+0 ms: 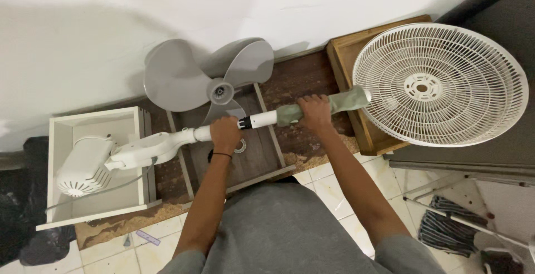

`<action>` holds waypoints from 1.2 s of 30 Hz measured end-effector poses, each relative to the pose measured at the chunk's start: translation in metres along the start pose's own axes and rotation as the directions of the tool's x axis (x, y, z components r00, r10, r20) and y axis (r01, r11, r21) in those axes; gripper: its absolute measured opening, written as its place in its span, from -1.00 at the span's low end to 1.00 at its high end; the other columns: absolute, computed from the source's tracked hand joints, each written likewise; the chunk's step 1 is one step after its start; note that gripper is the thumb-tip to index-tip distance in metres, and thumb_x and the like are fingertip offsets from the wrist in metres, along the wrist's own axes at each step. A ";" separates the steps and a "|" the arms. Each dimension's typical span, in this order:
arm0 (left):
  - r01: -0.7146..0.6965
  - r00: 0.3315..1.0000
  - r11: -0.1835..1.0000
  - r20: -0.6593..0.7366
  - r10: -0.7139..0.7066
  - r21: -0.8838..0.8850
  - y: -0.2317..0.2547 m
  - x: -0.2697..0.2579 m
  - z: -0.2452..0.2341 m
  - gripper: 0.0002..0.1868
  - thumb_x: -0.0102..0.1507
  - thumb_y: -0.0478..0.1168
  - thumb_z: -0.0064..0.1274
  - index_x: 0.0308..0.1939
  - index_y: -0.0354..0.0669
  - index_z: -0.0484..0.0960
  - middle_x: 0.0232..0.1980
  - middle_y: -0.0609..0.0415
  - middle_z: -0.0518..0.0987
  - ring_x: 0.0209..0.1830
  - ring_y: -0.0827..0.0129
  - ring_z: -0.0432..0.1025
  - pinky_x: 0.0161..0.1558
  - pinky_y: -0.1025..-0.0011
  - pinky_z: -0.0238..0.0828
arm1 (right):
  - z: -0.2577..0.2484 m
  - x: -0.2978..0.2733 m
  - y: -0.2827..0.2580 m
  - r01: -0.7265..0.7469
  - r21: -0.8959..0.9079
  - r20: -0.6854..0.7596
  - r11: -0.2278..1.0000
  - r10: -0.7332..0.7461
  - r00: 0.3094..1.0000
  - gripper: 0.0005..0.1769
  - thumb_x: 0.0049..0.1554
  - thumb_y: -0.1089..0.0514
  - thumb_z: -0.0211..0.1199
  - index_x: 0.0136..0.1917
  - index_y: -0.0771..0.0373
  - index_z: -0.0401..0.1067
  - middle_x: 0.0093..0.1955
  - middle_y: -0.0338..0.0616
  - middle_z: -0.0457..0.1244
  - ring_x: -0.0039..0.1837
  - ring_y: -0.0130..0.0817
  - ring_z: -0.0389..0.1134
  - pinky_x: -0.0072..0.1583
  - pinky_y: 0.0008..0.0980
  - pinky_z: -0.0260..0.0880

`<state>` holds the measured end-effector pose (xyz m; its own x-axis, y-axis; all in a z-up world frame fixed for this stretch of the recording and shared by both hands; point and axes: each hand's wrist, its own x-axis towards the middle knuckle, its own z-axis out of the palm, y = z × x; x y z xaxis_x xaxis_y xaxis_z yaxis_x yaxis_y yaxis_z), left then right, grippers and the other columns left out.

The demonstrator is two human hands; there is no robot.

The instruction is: The person wipes the disassembled parts of a standing fan with a green cloth. They clean the fan cage, the pole, the blades, and the motor housing sequentially while the parts rest on a wooden surface.

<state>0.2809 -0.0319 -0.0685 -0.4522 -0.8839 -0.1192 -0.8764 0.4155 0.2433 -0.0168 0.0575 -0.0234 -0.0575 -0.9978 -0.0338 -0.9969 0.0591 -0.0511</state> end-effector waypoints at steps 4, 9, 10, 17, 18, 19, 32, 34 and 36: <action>0.016 0.995 0.999 -0.100 -0.013 0.031 0.003 -0.002 0.009 -0.96 0.06 -0.20 0.25 -0.42 0.00 0.75 -0.34 -0.05 0.69 -0.32 0.04 0.62 -0.14 0.17 0.49 | 0.004 0.017 -0.068 0.129 0.026 0.033 0.991 -0.130 0.991 -0.28 -0.33 0.09 0.56 0.15 0.08 0.46 0.09 -0.14 0.37 0.21 -0.15 0.37 0.21 -0.06 0.26; 0.027 0.996 1.000 -0.079 -0.028 -0.006 0.004 -0.007 0.002 -0.93 0.02 -0.24 0.24 -0.42 -0.01 0.76 -0.36 -0.07 0.69 -0.32 0.02 0.61 -0.13 0.16 0.49 | 0.011 0.014 -0.136 0.185 0.179 -0.034 0.966 -0.182 0.983 -0.29 -0.26 0.11 0.54 0.17 0.16 0.40 0.10 -0.09 0.34 0.22 -0.11 0.36 0.26 -0.04 0.26; 0.023 0.995 1.000 -0.098 -0.024 -0.011 0.002 -0.006 -0.002 -0.91 -0.02 -0.22 0.26 -0.43 -0.03 0.76 -0.37 -0.08 0.68 -0.34 0.01 0.61 -0.14 0.15 0.48 | 0.011 0.016 -0.138 0.201 0.196 -0.060 0.960 -0.193 0.979 -0.30 -0.26 0.13 0.53 0.17 0.18 0.40 0.10 -0.08 0.33 0.22 -0.10 0.35 0.23 -0.06 0.27; 0.013 0.997 0.999 -0.072 -0.015 -0.036 0.005 -0.009 -0.010 -0.91 -0.02 -0.15 0.30 -0.51 -0.03 0.74 -0.43 -0.06 0.66 -0.41 0.04 0.59 -0.18 0.16 0.46 | 0.018 0.006 -0.076 0.159 0.095 -0.089 0.983 -0.150 0.985 -0.52 -0.21 0.24 0.45 0.02 0.16 0.45 0.00 -0.12 0.36 0.10 -0.15 0.37 0.10 -0.10 0.31; 0.012 0.997 1.000 -0.075 -0.014 -0.025 0.006 -0.009 -0.011 -0.94 0.00 -0.17 0.28 -0.52 -0.02 0.74 -0.43 -0.04 0.67 -0.42 0.07 0.58 -0.17 0.18 0.45 | 0.018 0.005 -0.061 0.127 0.049 -0.099 0.991 -0.122 0.988 -0.65 -0.09 0.29 0.41 -0.01 0.11 0.46 -0.02 -0.17 0.37 0.08 -0.21 0.39 0.11 -0.15 0.34; 0.013 0.998 0.999 -0.055 -0.015 -0.040 0.006 -0.008 -0.011 -0.92 -0.03 -0.16 0.30 -0.52 -0.02 0.74 -0.44 -0.04 0.66 -0.42 0.07 0.58 -0.18 0.18 0.44 | 0.016 0.002 -0.044 0.120 -0.002 -0.129 0.993 -0.120 0.984 -0.67 -0.10 0.29 0.43 -0.05 0.10 0.46 -0.04 -0.18 0.37 0.08 -0.21 0.39 0.13 -0.15 0.35; 0.039 0.993 0.997 -0.110 -0.046 -0.060 -0.002 0.006 0.004 -0.88 -0.03 -0.13 0.29 -0.48 -0.03 0.72 -0.39 -0.07 0.67 -0.34 0.00 0.59 -0.16 0.12 0.44 | -0.012 0.034 -0.045 0.069 0.046 0.246 0.997 -0.079 0.966 -0.28 -0.17 0.08 0.45 0.30 -0.06 0.45 0.00 -0.07 0.39 0.16 -0.09 0.39 0.23 0.00 0.29; 0.031 0.991 0.998 -0.129 -0.037 -0.049 -0.001 0.007 0.006 -0.92 -0.01 -0.17 0.24 -0.47 -0.04 0.72 -0.39 -0.08 0.67 -0.34 -0.01 0.59 -0.15 0.12 0.45 | -0.001 0.038 -0.096 0.165 0.095 0.131 0.982 -0.177 0.975 -0.25 -0.23 0.01 0.50 0.26 0.07 0.44 0.08 -0.04 0.37 0.22 -0.10 0.37 0.24 -0.02 0.27; 0.000 0.985 1.000 -0.174 -0.002 -0.011 -0.002 0.003 0.006 -0.93 0.06 -0.28 0.15 -0.47 -0.01 0.73 -0.39 -0.07 0.68 -0.33 0.01 0.60 -0.11 0.13 0.46 | 0.010 0.034 -0.137 0.197 0.120 0.013 0.973 -0.200 0.980 -0.21 -0.30 0.01 0.53 0.21 0.17 0.43 0.11 -0.03 0.36 0.25 -0.11 0.35 0.23 -0.01 0.27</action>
